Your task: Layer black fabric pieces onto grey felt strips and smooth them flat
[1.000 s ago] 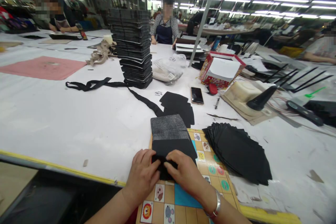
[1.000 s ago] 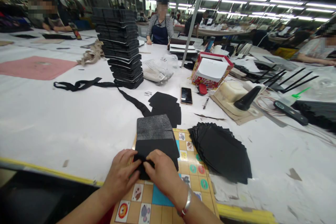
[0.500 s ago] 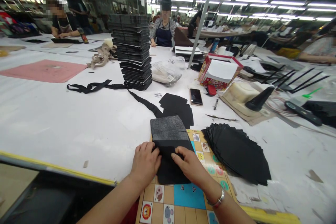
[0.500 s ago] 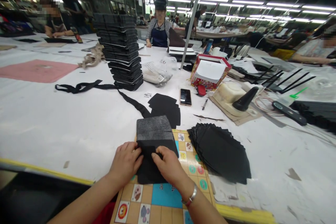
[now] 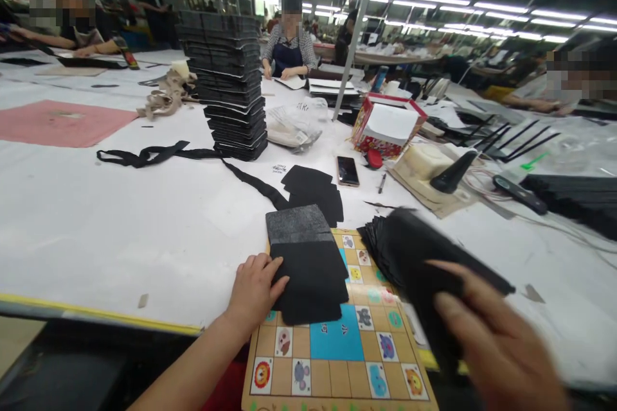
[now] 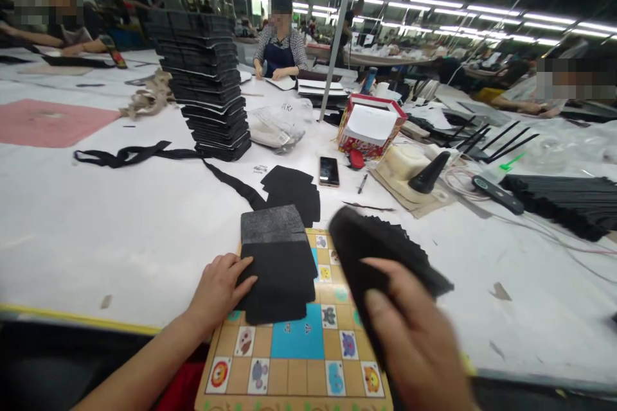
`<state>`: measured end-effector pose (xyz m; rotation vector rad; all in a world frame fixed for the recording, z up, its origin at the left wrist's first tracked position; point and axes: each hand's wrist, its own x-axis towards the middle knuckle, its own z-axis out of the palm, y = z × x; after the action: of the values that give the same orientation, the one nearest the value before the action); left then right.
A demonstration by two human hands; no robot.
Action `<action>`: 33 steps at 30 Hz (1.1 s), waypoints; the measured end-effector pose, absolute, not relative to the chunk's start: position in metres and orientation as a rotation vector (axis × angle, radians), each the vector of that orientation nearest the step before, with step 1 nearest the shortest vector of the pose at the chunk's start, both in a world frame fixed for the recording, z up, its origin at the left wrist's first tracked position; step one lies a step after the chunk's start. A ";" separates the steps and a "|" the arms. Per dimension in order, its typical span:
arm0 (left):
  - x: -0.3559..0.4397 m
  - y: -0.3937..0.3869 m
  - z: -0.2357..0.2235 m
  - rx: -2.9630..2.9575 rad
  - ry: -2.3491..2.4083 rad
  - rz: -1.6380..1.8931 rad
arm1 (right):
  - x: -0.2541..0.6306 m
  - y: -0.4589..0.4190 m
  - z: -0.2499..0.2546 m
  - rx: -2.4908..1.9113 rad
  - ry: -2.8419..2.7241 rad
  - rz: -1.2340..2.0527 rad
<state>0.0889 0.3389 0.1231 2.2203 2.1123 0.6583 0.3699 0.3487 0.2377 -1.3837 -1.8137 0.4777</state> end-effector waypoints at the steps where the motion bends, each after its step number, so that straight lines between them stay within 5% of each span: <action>1: 0.086 0.336 0.123 2.205 2.101 0.706 | 0.353 0.335 0.225 -1.275 -2.029 0.571; 8: 0.083 0.296 0.131 2.211 1.935 0.985 | 0.296 0.299 0.167 -1.047 -2.515 0.894; 19: 0.109 0.274 0.125 2.518 1.973 0.636 | 0.254 0.381 0.160 -1.156 -2.857 0.342; 33: 0.111 0.275 0.128 2.580 2.012 0.491 | 0.272 0.396 0.148 -0.800 -2.855 0.575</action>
<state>0.1109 0.2753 0.1283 2.5796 2.0116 0.4913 0.2720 0.3957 0.1478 -0.8003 -2.8551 0.5753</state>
